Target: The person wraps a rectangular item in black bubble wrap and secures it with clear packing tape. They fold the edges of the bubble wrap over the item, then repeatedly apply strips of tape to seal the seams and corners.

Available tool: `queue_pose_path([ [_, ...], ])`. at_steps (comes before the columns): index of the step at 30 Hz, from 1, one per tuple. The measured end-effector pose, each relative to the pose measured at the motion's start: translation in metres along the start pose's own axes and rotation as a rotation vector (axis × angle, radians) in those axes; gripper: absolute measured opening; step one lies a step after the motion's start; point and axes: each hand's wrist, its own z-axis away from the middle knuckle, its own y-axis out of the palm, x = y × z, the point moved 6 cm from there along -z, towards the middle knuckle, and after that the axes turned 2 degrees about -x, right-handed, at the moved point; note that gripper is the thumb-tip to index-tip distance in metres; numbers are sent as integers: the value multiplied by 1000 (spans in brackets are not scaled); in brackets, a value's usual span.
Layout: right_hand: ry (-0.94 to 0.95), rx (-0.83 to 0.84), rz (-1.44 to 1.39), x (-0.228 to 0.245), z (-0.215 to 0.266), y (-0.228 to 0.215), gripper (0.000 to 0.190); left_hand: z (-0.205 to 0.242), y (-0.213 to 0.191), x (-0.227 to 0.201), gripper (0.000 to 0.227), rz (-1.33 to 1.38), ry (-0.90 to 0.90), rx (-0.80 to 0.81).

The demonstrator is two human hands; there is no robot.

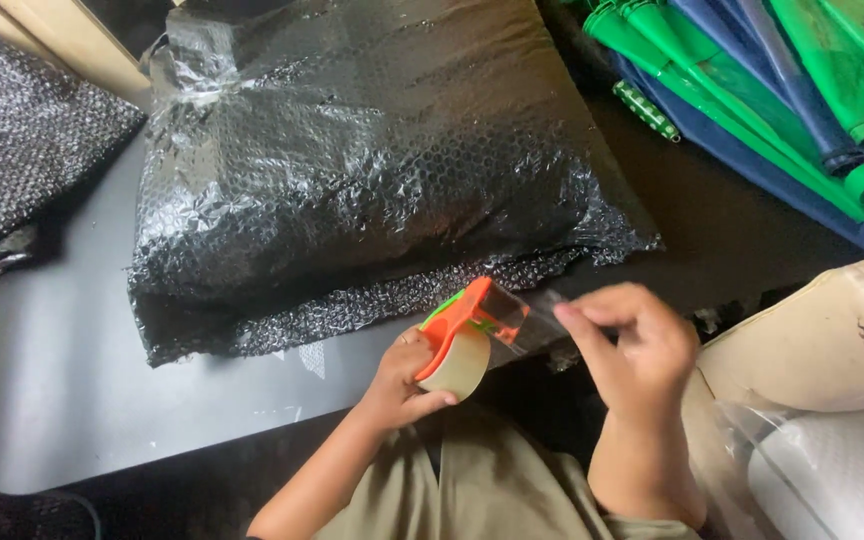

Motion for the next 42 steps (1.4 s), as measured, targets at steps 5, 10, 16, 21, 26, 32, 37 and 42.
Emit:
queue_pose_path([
  [5, 243, 99, -103, -84, -21, 14, 28, -2, -2, 1, 49, 88, -25, 22],
  [10, 507, 102, -171, -138, -17, 39, 29, -2, -4, -3, 42, 114, -57, 63],
  [16, 803, 188, -331, -185, 24, 82, 29, 1, -4, 2, 41, 128, -96, 102],
  [21, 795, 99, -381, -191, 46, 85, 31, 4, -3, 11, 42, 125, -125, 107],
  [26, 840, 135, -407, -180, 50, 74, 37, -14, -1, -16, 45, 47, -152, 162],
  [32, 794, 155, -72, -167, 48, 66, 34, -18, -1, -49, 42, -56, -72, 247],
  [37, 813, 211, -265, -168, 41, 40, 38, -17, -7, -47, 40, -19, -122, 182],
  [42, 579, 242, 44, -177, 22, -72, 22, -16, -1, -58, 34, -10, -79, 215],
])
